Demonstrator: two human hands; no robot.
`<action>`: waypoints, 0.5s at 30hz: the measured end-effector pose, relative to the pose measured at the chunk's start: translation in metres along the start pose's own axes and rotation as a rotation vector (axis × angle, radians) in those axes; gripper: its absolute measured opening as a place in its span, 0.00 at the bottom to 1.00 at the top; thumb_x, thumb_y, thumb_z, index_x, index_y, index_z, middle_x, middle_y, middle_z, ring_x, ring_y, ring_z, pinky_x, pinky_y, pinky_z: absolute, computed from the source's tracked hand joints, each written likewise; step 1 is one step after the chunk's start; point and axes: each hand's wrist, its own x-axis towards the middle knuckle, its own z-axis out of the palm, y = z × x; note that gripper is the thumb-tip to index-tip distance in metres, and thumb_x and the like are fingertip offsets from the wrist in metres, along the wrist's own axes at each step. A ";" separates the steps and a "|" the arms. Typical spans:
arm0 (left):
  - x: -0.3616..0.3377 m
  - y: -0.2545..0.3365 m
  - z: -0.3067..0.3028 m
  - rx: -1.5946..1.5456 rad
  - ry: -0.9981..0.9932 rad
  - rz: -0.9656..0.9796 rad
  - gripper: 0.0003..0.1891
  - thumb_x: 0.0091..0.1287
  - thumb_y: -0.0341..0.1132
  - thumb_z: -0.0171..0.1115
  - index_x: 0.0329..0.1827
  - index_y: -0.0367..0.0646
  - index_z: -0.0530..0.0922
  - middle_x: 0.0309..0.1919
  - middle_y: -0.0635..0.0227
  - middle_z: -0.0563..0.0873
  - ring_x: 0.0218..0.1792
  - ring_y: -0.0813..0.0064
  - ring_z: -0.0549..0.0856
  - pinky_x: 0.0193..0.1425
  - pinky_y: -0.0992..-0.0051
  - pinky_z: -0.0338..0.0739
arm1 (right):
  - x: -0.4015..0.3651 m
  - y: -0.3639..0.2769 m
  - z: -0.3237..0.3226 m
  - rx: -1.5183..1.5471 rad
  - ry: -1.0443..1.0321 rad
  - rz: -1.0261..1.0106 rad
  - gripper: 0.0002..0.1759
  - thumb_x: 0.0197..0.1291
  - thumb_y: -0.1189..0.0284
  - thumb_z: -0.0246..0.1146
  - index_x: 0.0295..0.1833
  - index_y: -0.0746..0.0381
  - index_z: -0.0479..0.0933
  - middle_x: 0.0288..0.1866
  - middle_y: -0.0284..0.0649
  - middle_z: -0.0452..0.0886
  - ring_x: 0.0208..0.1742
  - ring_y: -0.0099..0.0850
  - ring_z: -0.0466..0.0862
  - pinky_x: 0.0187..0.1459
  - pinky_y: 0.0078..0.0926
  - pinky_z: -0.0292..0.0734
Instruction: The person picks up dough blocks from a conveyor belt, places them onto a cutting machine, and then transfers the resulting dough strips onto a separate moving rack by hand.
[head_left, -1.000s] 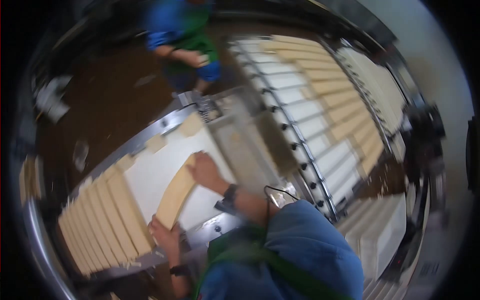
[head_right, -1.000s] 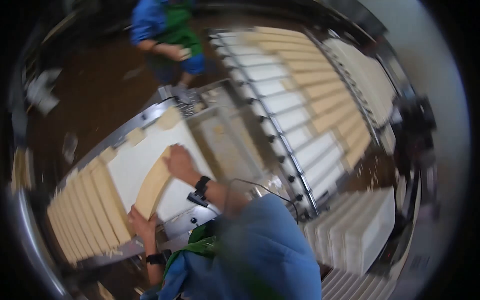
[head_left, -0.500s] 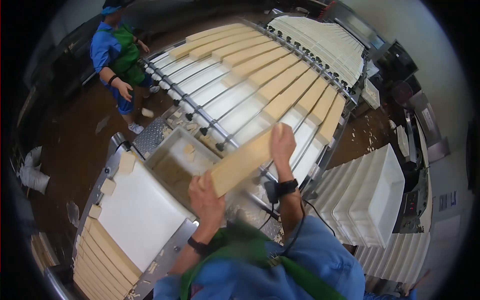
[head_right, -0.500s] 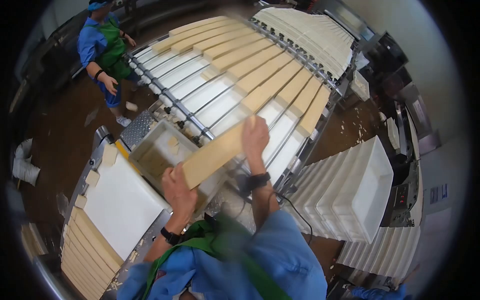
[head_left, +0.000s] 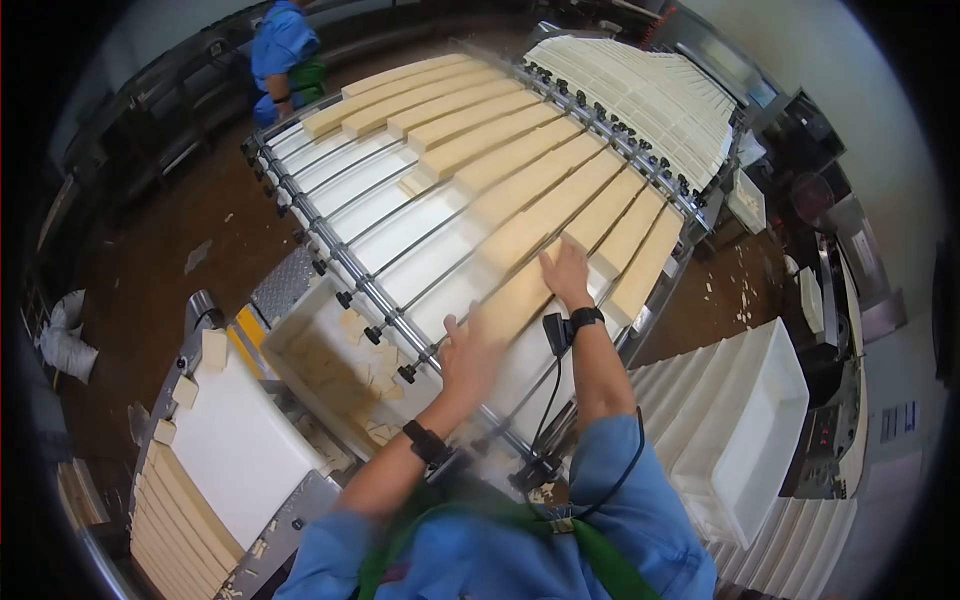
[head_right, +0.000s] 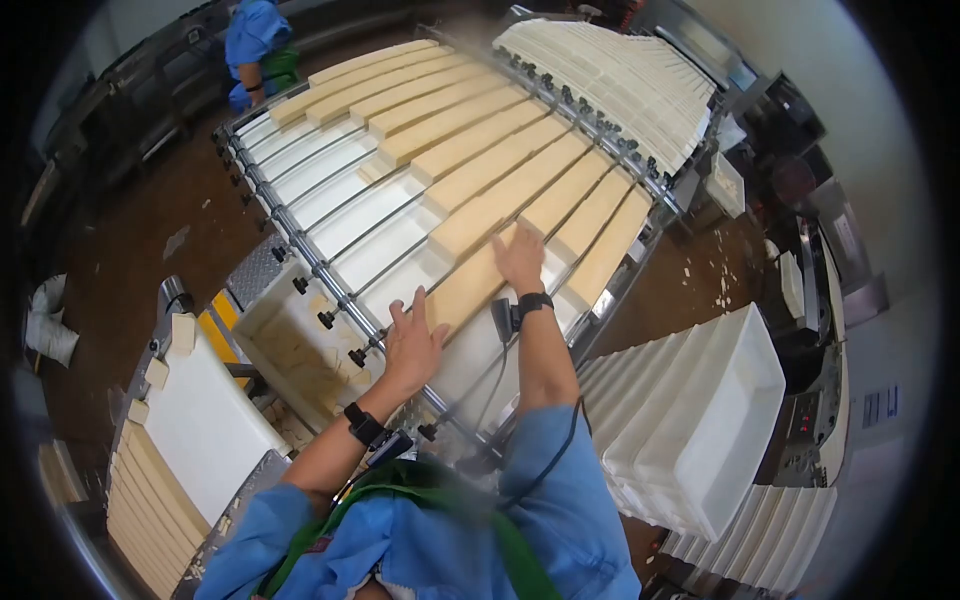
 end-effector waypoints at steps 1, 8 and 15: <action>0.007 -0.008 0.021 0.042 0.047 0.008 0.42 0.74 0.40 0.69 0.87 0.43 0.58 0.66 0.39 0.69 0.51 0.36 0.84 0.58 0.47 0.81 | -0.003 -0.004 -0.010 0.002 0.003 -0.006 0.38 0.73 0.53 0.64 0.79 0.67 0.70 0.73 0.62 0.74 0.78 0.59 0.70 0.76 0.61 0.64; 0.019 -0.025 0.031 -0.319 0.211 -0.114 0.38 0.72 0.22 0.63 0.85 0.49 0.62 0.66 0.49 0.70 0.59 0.45 0.83 0.60 0.56 0.82 | -0.101 -0.041 -0.037 0.043 0.001 -0.289 0.39 0.70 0.55 0.69 0.80 0.63 0.70 0.81 0.60 0.66 0.84 0.57 0.61 0.77 0.70 0.54; 0.005 -0.037 0.007 -0.354 0.190 -0.059 0.41 0.61 0.14 0.53 0.82 0.47 0.70 0.64 0.48 0.74 0.62 0.47 0.80 0.65 0.61 0.79 | -0.171 -0.086 -0.034 -0.140 -0.236 -0.566 0.45 0.71 0.52 0.67 0.89 0.52 0.60 0.88 0.57 0.58 0.90 0.58 0.53 0.82 0.78 0.41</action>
